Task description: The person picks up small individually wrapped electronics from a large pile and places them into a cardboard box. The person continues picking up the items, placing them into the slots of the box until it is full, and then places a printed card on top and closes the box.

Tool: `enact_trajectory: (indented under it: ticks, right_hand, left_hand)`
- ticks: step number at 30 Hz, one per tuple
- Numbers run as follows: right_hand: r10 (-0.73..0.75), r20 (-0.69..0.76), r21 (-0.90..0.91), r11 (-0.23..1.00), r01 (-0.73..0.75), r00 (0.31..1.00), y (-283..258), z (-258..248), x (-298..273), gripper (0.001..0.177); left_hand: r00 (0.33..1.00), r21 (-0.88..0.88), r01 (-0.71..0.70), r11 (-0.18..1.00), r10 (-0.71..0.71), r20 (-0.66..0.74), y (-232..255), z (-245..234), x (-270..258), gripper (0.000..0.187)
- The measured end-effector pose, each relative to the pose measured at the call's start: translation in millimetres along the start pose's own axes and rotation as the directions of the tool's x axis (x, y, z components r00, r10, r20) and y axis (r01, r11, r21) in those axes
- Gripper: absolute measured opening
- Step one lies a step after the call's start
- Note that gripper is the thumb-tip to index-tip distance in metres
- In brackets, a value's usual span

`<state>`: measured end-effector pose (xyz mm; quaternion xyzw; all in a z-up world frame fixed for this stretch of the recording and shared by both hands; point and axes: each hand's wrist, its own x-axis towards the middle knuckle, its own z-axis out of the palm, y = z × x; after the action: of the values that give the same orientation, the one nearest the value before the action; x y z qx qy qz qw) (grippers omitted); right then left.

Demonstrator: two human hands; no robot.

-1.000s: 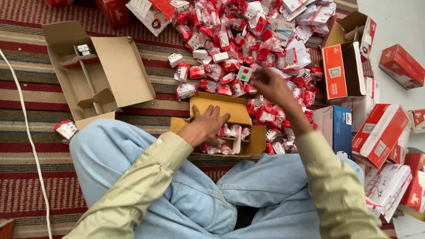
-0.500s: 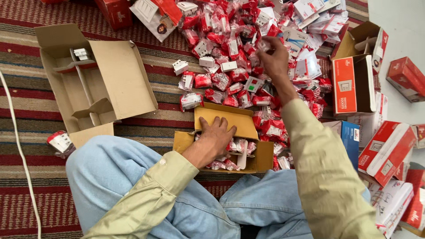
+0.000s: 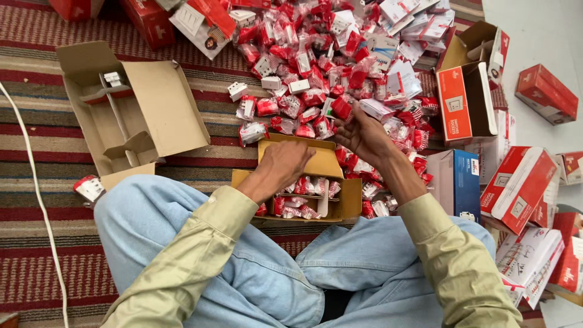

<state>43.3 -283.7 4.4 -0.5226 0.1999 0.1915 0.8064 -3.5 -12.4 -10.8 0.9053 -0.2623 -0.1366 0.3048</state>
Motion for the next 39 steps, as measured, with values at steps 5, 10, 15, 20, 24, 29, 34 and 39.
enact_trajectory:
  ticks: [5,10,15,20,24,29,34,39]
  right_hand:
    - [-0.072,-0.048,-0.413,0.91,0.046,0.996,-15.5,24.5,14.4,0.057]
    - [-0.487,0.149,-0.979,0.051,0.198,0.861,-18.1,-27.4,104.3,0.043]
    - [-0.511,0.212,-0.945,-0.325,0.042,0.833,-25.8,-75.1,185.3,0.045]
    - [-0.481,0.169,-0.968,-0.247,0.053,0.86,-33.8,-47.5,184.1,0.047]
    - [-0.409,0.372,-0.927,-0.206,0.313,0.833,-16.0,-20.3,177.3,0.048]
    - [-0.386,0.468,-0.825,-0.512,0.237,0.795,7.8,6.1,107.0,0.045]
    - [-0.293,0.485,-0.832,-0.445,0.332,0.824,-16.8,-13.9,68.0,0.046]
    - [-0.446,0.375,-0.88,-0.446,0.162,0.813,-63.8,-38.2,81.3,0.021]
  left_hand:
    - [0.997,0.167,-0.073,0.983,0.066,0.045,-13.9,33.8,5.6,0.043]
    - [0.993,0.278,-0.114,0.954,0.104,0.049,-26.4,55.6,14.2,0.036]
    - [0.994,0.274,-0.103,0.956,0.092,0.05,-31.5,81.7,21.3,0.04]
    - [0.995,0.304,-0.099,0.948,0.088,0.048,-34.1,97.3,30.7,0.04]
    - [0.995,0.318,-0.101,0.943,0.093,0.042,-32.1,100.8,36.8,0.038]
    - [0.993,0.313,-0.113,0.943,0.1,0.057,-30.7,84.9,25.3,0.037]
    - [0.988,0.3,-0.146,0.943,0.128,0.081,-36.9,97.8,24.3,0.038]
    - [0.986,0.313,-0.166,0.935,0.16,0.043,-44.2,105.0,24.2,0.039]
